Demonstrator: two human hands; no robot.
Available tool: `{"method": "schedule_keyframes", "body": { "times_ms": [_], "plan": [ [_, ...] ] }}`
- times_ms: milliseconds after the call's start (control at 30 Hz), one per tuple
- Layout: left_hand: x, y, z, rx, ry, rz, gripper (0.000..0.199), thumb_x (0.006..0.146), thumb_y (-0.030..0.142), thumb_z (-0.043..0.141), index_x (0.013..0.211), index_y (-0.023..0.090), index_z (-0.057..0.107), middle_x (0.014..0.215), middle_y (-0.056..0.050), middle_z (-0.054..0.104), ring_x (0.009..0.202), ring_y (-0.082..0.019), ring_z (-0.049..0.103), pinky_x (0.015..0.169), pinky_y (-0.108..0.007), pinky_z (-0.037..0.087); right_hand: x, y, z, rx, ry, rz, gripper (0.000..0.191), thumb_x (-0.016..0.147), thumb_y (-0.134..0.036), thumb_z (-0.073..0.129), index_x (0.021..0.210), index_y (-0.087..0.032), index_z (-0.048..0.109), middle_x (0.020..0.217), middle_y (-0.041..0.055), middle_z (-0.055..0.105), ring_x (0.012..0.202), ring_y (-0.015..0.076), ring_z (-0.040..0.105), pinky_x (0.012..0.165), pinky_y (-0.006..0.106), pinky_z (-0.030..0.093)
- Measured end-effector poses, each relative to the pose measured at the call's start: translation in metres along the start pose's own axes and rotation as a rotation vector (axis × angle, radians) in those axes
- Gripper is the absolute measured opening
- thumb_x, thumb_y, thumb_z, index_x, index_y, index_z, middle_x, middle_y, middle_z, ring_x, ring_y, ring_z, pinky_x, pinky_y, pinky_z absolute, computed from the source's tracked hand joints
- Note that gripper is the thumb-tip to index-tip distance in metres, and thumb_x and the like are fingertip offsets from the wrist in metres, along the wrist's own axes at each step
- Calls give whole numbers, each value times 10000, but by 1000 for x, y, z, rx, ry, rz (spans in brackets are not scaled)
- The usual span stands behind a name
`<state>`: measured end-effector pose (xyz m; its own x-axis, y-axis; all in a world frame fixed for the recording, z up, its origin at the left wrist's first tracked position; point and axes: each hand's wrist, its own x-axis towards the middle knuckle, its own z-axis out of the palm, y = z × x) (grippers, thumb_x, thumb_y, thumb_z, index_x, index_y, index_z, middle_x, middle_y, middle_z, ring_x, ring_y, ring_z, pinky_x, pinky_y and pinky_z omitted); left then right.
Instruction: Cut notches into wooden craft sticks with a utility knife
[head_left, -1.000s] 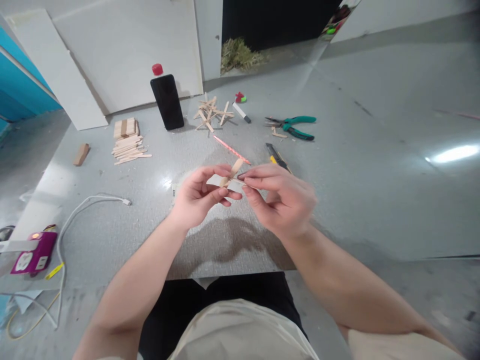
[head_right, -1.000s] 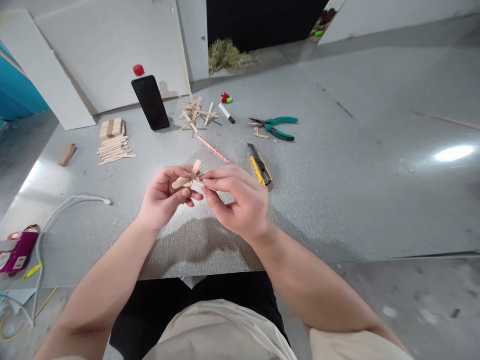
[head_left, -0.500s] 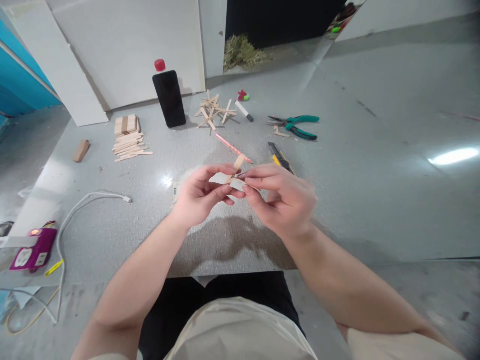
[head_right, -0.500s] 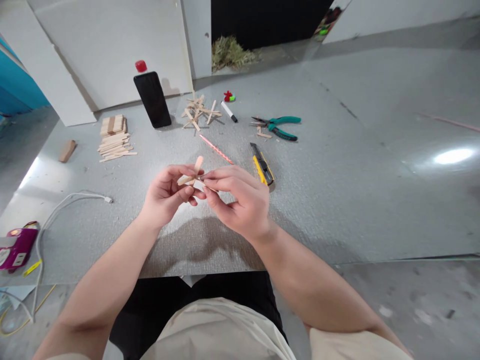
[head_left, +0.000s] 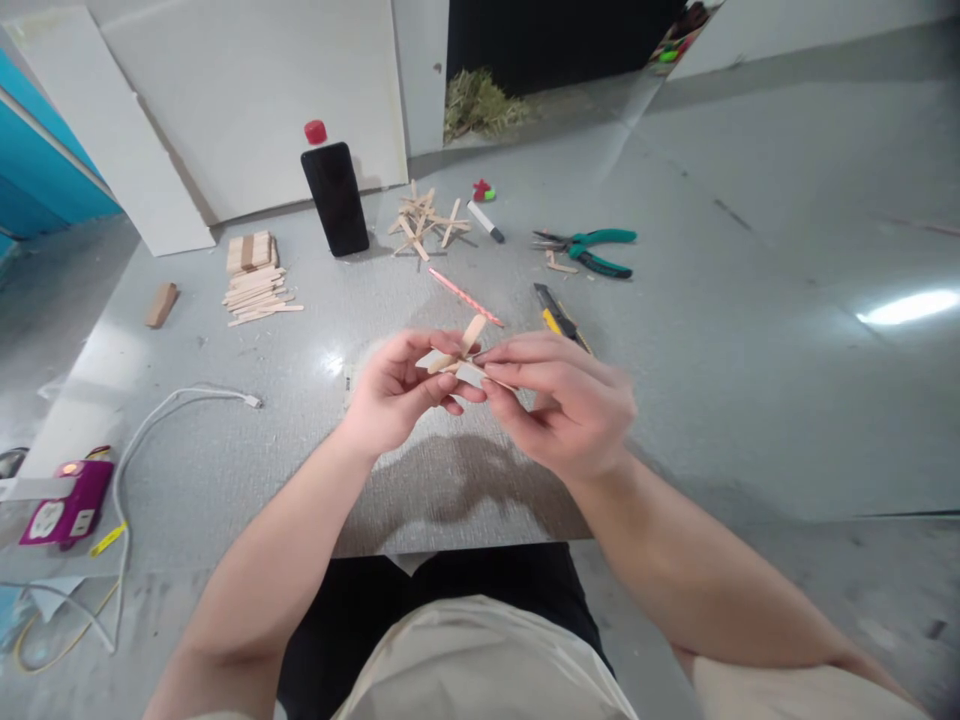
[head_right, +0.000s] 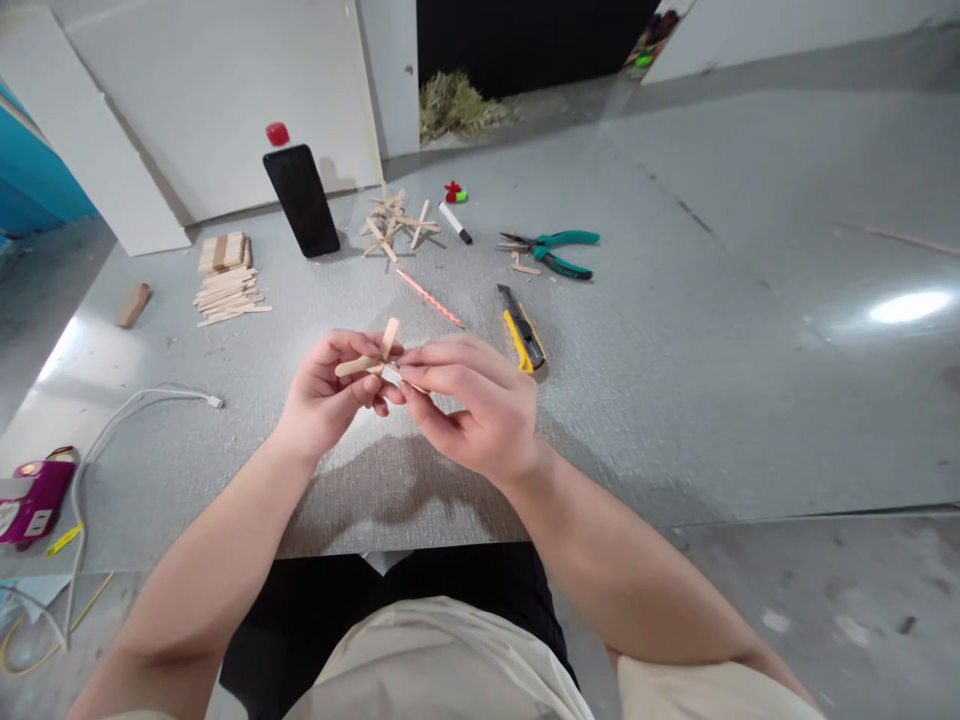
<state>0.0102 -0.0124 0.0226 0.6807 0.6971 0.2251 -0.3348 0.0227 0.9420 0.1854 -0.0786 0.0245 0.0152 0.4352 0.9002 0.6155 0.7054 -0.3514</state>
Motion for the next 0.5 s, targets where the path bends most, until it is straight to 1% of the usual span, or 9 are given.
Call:
{"method": "schedule_keyframes", "body": {
  "times_ms": [133, 300, 400, 500],
  "plan": [
    [0, -2, -2, 1, 12, -16, 299, 894, 355, 767, 1092, 225, 585, 1273, -52, 669, 757, -80, 747, 609, -140, 583, 1, -1, 0, 12, 2, 1, 278, 827, -83, 713, 1024, -280, 710, 937, 31, 788, 854, 223, 764, 750, 394, 650],
    [1, -5, -5, 13, 25, -35, 312, 896, 359, 764, 1110, 237, 572, 1227, -44, 693, 742, -80, 745, 604, -139, 578, 1, -1, 1, 4, -20, 56, 250, 847, -109, 695, 1028, -279, 713, 959, 27, 780, 873, 215, 755, 777, 385, 641],
    [1, -6, -4, 37, 42, -26, 308, 899, 357, 757, 1120, 238, 578, 1233, -44, 683, 779, -96, 756, 616, -147, 582, 1, 0, 1, 9, -30, 84, 255, 846, -105, 693, 1042, -269, 702, 989, 46, 762, 891, 212, 739, 788, 382, 628],
    [1, -5, -3, 76, 63, -11, 310, 893, 364, 754, 1120, 231, 589, 1246, -47, 666, 841, -130, 769, 627, -159, 589, -1, 3, 2, 57, -34, 166, 241, 840, -174, 697, 1059, -273, 689, 1037, 55, 738, 941, 235, 718, 840, 424, 613]
  ]
}}
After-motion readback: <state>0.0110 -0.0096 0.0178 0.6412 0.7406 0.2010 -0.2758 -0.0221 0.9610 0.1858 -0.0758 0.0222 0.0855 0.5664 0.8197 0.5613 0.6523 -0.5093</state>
